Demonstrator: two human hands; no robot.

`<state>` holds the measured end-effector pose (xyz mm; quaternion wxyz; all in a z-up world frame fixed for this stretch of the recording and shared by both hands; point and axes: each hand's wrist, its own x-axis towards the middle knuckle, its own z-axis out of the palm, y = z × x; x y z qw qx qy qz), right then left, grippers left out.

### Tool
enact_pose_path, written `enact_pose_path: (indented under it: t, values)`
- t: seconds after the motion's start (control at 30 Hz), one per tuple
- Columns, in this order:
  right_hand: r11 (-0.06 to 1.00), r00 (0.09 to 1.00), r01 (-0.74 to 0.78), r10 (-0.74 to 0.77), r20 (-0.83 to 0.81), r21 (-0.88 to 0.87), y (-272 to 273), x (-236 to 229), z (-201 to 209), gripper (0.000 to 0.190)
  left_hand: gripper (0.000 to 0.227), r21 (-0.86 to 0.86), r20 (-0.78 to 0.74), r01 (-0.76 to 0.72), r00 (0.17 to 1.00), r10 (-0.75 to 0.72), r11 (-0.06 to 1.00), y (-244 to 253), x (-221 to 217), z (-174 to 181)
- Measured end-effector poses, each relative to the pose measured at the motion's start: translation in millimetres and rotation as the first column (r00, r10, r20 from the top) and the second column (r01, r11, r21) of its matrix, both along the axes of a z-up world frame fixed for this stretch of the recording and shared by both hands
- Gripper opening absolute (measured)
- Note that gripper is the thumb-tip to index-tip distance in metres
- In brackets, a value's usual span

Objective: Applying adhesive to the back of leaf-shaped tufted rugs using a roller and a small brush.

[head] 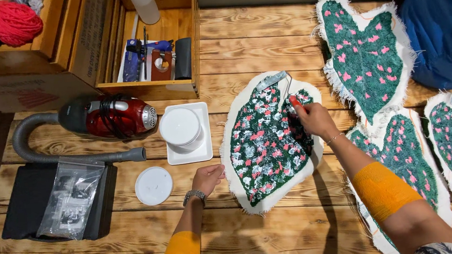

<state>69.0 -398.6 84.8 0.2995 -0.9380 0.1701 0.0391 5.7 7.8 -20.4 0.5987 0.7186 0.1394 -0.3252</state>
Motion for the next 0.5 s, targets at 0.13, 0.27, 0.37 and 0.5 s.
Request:
enact_pose_path:
  t: [0.13,0.27,0.37,0.5]
  values:
    - [0.997,0.998,0.035,-0.031,-0.055,0.074,22.2,-1.6,-4.6,0.053,0.042,-0.030,-0.007,-0.021,1.000,0.021,0.999,-0.1,-2.3,-2.6]
    - [1.000,0.999,0.020,-0.021,0.036,0.017,39.8,-14.5,-5.9,0.054,0.042,-0.059,0.013,-0.013,1.000,0.013,0.998,1.8,-3.1,-12.3]
    - [0.999,0.999,0.041,-0.042,0.020,0.023,51.1,-23.5,14.4,0.051,0.042,-0.088,0.026,-0.019,0.999,0.021,0.996,3.8,-1.3,-20.2]
    - [0.996,0.999,0.047,-0.045,-0.032,0.081,54.1,-28.8,23.1,0.052,0.042,-0.102,0.019,-0.022,1.000,0.024,0.995,3.0,-3.2,-17.1]
